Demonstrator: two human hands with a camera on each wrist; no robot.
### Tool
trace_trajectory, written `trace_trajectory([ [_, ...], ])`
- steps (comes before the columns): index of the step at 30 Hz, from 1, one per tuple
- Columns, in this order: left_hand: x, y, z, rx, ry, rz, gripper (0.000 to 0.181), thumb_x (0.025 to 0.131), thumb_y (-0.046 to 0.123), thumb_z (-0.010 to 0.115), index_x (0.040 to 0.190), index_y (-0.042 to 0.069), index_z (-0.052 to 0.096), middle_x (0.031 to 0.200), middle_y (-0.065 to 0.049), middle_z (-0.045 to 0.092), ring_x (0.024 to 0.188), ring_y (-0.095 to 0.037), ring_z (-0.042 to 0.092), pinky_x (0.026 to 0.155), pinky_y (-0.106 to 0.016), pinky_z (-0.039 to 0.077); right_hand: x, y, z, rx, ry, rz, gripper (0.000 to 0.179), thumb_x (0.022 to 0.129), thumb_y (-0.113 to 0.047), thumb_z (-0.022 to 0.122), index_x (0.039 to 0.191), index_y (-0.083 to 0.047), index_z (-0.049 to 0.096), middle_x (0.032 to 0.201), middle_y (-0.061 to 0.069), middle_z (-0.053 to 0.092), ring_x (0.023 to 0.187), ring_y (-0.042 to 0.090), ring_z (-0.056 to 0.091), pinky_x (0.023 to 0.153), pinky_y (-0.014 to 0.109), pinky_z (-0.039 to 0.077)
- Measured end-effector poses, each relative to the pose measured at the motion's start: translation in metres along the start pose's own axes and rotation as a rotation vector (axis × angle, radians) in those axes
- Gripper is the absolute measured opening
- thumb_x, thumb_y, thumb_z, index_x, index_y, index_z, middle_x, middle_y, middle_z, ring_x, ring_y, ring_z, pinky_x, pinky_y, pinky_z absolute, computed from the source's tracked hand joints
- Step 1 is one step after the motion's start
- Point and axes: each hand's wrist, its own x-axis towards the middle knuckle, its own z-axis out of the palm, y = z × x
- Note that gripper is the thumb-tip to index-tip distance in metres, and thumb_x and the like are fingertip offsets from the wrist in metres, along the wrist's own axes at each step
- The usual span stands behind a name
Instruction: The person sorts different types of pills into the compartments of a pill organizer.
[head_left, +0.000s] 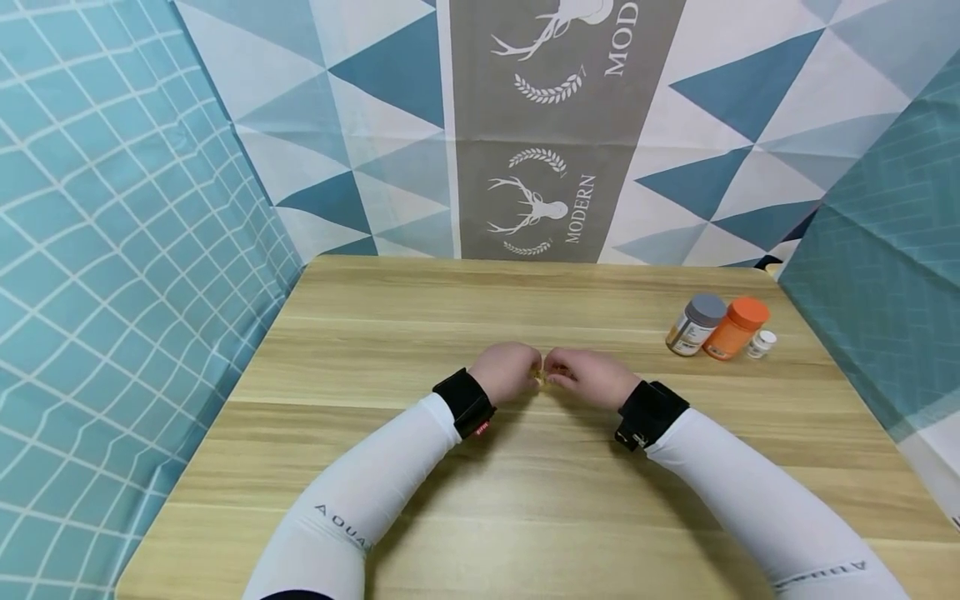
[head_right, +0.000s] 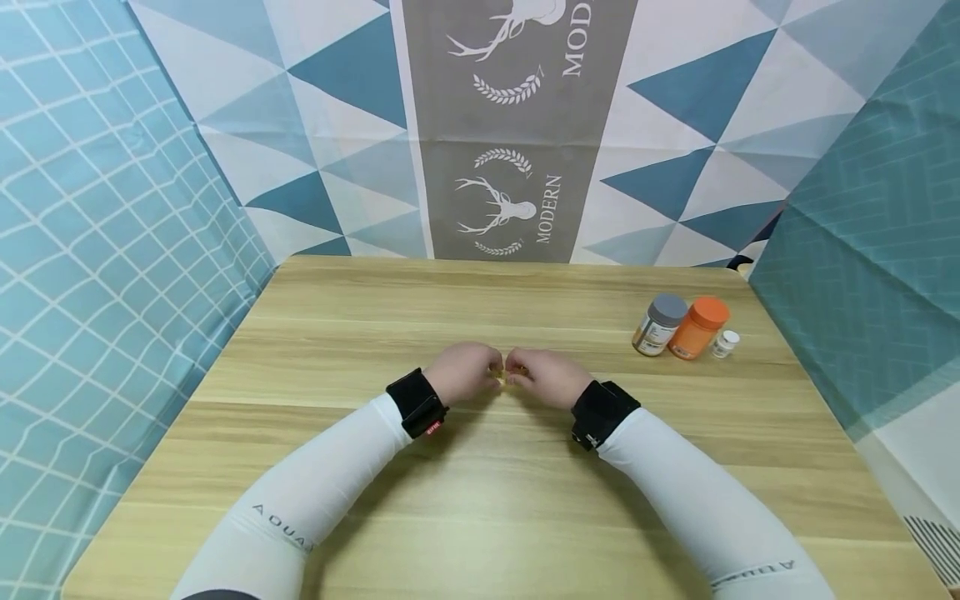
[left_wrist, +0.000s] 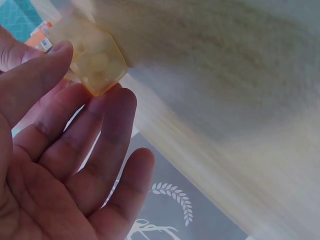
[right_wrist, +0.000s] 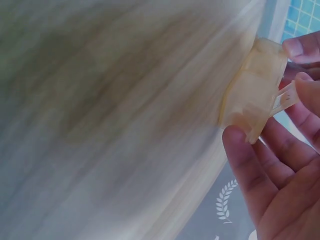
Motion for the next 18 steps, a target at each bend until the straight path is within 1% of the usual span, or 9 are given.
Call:
trace_trajectory([
  [3, 0.0015, 0.0008, -0.0013, -0.009, -0.017, -0.011, 0.014, 0.088, 0.022, 0.077, 0.097, 0.012, 0.073, 0.091, 0.005, 0.070, 0.077, -0.009, 0.060, 0.075, -0.027, 0.050, -0.0004, -0.0010, 0.0017, -0.017, 0.000, -0.008, 0.012, 0.096, -0.022, 0.067, 0.105, -0.014, 0.064, 0.094, -0.005, 0.066, 0.084, 0.010, 0.060, 0.076, 0.036, 0.050],
  [7, 0.0037, 0.0022, -0.0022, -0.016, -0.029, -0.030, 0.015, 0.086, 0.021, 0.079, 0.098, 0.013, 0.073, 0.092, 0.006, 0.070, 0.078, -0.009, 0.059, 0.076, -0.028, 0.050, -0.0001, -0.0011, 0.0039, -0.025, 0.001, -0.006, 0.016, 0.095, -0.020, 0.069, 0.109, -0.014, 0.065, 0.099, -0.003, 0.067, 0.089, 0.012, 0.062, 0.080, 0.037, 0.050],
  [10, 0.0045, 0.0035, -0.0038, 0.004, -0.031, -0.029, 0.014, 0.086, 0.020, 0.079, 0.097, 0.014, 0.074, 0.091, 0.006, 0.070, 0.078, -0.008, 0.059, 0.076, -0.028, 0.050, 0.0013, -0.0006, 0.0053, -0.020, 0.002, -0.006, 0.017, 0.094, -0.020, 0.070, 0.108, -0.013, 0.065, 0.102, -0.001, 0.068, 0.091, 0.014, 0.062, 0.081, 0.038, 0.050],
  [14, 0.0045, 0.0056, -0.0053, 0.053, -0.026, -0.017, 0.013, 0.086, 0.021, 0.078, 0.096, 0.014, 0.074, 0.090, 0.006, 0.070, 0.078, -0.009, 0.060, 0.075, -0.028, 0.050, 0.0024, 0.0017, 0.0063, 0.032, 0.004, 0.005, 0.019, 0.092, -0.019, 0.072, 0.107, -0.012, 0.065, 0.103, 0.000, 0.068, 0.095, 0.017, 0.063, 0.084, 0.039, 0.050],
  [16, 0.0043, 0.0060, -0.0047, 0.065, -0.021, -0.018, 0.015, 0.086, 0.022, 0.079, 0.098, 0.014, 0.074, 0.092, 0.005, 0.071, 0.081, -0.009, 0.062, 0.077, -0.028, 0.050, 0.0018, 0.0028, 0.0058, 0.066, -0.001, 0.029, 0.022, 0.091, -0.020, 0.073, 0.110, -0.011, 0.065, 0.106, 0.002, 0.069, 0.099, 0.019, 0.064, 0.087, 0.040, 0.050],
  [18, 0.0045, 0.0058, -0.0027, 0.033, -0.023, -0.025, 0.018, 0.085, 0.023, 0.079, 0.100, 0.013, 0.074, 0.096, 0.004, 0.071, 0.084, -0.010, 0.063, 0.080, -0.028, 0.051, -0.0006, 0.0037, 0.0041, 0.103, -0.021, 0.066, 0.026, 0.091, -0.020, 0.074, 0.113, -0.011, 0.065, 0.109, 0.003, 0.069, 0.103, 0.020, 0.064, 0.089, 0.041, 0.050],
])
